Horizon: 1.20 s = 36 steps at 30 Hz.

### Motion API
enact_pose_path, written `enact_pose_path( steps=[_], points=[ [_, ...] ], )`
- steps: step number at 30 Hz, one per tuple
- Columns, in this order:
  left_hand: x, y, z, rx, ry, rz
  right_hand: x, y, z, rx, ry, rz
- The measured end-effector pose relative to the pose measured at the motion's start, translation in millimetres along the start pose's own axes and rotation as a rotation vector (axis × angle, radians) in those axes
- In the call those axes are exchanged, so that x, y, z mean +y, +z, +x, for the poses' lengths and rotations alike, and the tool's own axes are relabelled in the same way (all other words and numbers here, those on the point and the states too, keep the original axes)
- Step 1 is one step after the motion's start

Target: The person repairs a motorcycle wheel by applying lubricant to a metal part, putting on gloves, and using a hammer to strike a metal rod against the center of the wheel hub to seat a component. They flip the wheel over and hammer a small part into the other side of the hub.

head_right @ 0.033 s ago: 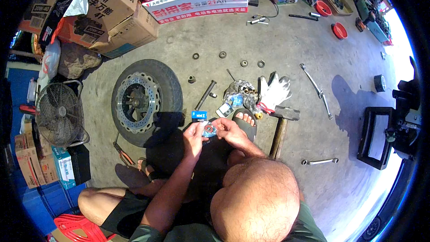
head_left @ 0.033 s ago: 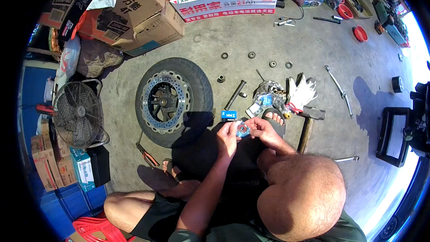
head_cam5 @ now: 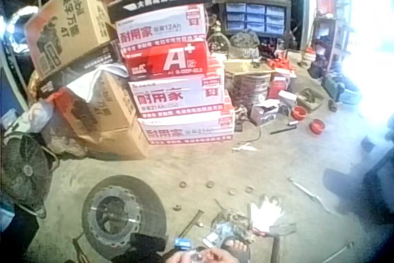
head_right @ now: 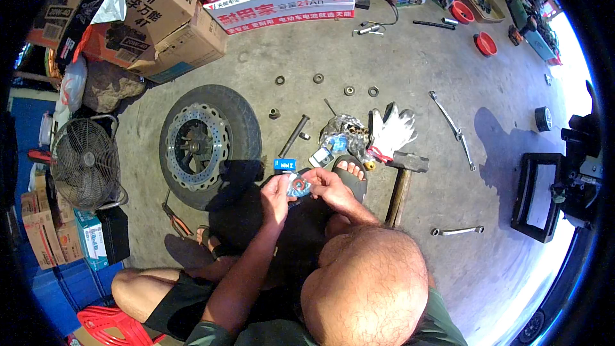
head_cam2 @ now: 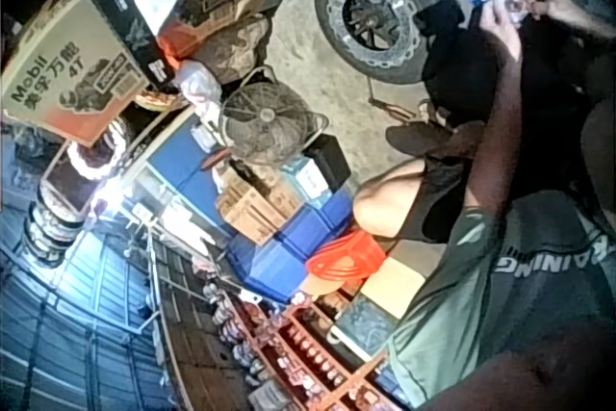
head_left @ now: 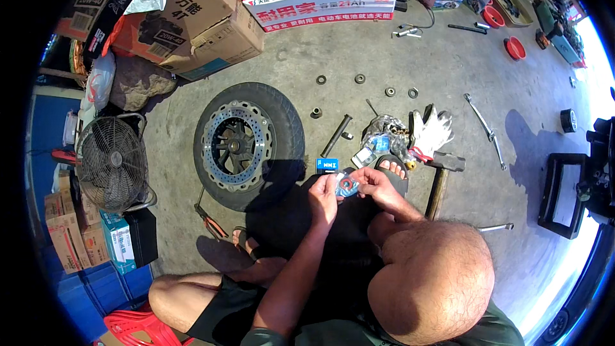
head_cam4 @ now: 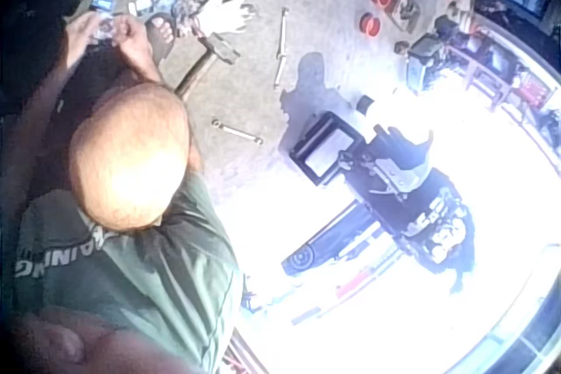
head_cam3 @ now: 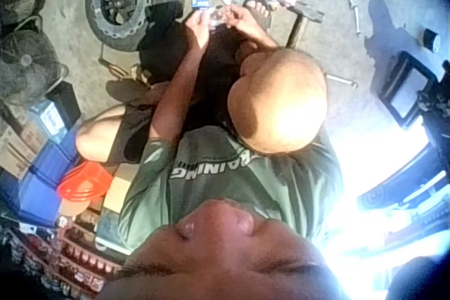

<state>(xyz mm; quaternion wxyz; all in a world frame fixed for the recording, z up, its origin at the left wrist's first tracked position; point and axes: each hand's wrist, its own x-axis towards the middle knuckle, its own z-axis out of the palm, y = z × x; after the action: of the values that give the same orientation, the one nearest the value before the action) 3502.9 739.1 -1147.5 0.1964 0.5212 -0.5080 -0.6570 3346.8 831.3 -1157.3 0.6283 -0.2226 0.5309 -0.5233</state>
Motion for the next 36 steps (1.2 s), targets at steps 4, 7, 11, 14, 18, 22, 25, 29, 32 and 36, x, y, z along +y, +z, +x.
enact_pose_path(
  steps=[4, 7, 11, 14, 18, 22, 25, 29, 32, 36],
  points=[
    [-0.9, -5.4, 2.4, -0.030, 0.027, -0.019, 1.1, -0.9, 0.0, 0.046, -0.047, 0.124],
    [0.3, -8.9, 2.6, -0.073, 0.023, -0.094, 0.8, -0.2, 0.7, 0.070, -0.062, 0.164],
    [1.8, -11.5, 1.5, -0.132, -0.001, -0.202, 0.0, 0.1, 1.2, 0.117, -0.079, 0.190],
    [6.0, -13.3, 1.4, -0.196, -0.033, -0.200, 0.1, -1.1, 0.4, 0.151, -0.080, 0.157],
    [12.6, -9.1, -1.2, -0.171, 0.019, -0.188, -9.2, 2.8, -3.6, 0.146, -0.003, 0.140],
    [11.0, -11.8, -6.1, -0.125, 0.061, -0.206, -18.6, 13.5, -0.3, 0.050, 0.147, -0.018],
    [8.3, -10.0, -4.1, -0.113, 0.061, -0.248, -7.3, 9.7, 3.3, 0.040, 0.097, -0.111],
    [10.5, -1.5, -3.4, -0.109, 0.035, -0.272, -1.9, -0.8, 1.7, 0.065, 0.050, -0.182],
    [10.9, -4.4, -4.4, -0.090, 0.019, -0.262, -3.4, 0.4, 1.3, 0.049, 0.031, -0.203],
    [11.1, -11.0, -5.8, -0.073, -0.019, -0.309, -16.1, 11.1, -4.2, 0.062, -0.016, -0.098]
  ],
)
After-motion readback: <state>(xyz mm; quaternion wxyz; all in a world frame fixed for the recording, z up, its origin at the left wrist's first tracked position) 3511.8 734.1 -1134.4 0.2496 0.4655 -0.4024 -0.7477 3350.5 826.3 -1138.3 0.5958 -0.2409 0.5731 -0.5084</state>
